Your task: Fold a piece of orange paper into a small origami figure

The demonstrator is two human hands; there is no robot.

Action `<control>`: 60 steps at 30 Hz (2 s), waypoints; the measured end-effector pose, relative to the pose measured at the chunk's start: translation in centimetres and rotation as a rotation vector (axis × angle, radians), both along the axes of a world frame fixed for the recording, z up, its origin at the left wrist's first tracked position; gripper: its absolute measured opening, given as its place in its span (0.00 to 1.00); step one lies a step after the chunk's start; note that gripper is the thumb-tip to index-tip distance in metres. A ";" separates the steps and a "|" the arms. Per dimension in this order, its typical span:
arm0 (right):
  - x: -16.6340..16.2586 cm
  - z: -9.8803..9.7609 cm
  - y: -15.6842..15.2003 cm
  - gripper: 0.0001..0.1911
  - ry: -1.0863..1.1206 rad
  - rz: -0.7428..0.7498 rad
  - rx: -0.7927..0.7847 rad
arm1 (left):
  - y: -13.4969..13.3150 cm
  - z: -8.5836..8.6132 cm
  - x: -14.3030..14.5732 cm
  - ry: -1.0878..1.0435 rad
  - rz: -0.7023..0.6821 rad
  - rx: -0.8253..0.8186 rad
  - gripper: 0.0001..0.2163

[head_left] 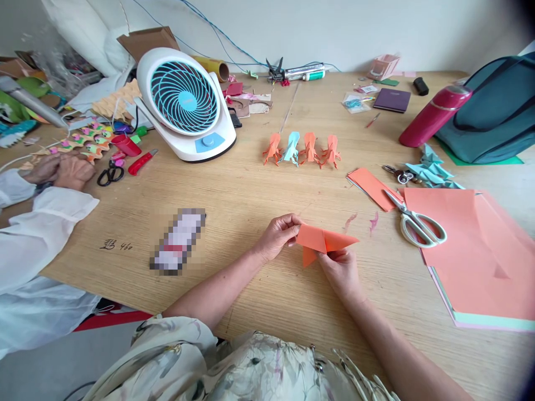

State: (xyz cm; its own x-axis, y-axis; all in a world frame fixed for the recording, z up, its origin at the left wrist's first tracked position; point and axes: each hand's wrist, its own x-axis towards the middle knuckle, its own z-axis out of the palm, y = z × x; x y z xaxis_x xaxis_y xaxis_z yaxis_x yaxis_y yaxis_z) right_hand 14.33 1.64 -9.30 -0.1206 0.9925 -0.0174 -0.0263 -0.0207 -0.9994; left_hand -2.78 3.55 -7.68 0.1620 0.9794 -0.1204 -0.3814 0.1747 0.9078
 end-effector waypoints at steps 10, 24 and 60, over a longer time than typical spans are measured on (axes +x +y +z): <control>0.3 0.0 -0.1 0.11 -0.010 -0.001 -0.017 | 0.1 0.5 -0.4 0.007 -0.023 -0.022 0.16; -0.3 0.5 -0.1 0.11 -0.007 0.017 -0.023 | 0.1 1.2 -0.2 0.130 0.058 0.028 0.17; 1.4 2.0 0.0 0.10 -0.458 0.312 0.299 | 0.6 1.9 -2.2 0.361 -0.247 0.070 0.15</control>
State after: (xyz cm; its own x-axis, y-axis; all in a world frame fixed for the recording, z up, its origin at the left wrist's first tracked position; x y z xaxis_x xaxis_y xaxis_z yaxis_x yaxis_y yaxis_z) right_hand 15.76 1.68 -7.28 -0.4516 0.8817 0.1368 0.3676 0.3236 -0.8719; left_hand -5.02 4.14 -5.78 0.3522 0.9243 -0.1469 0.0076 0.1541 0.9880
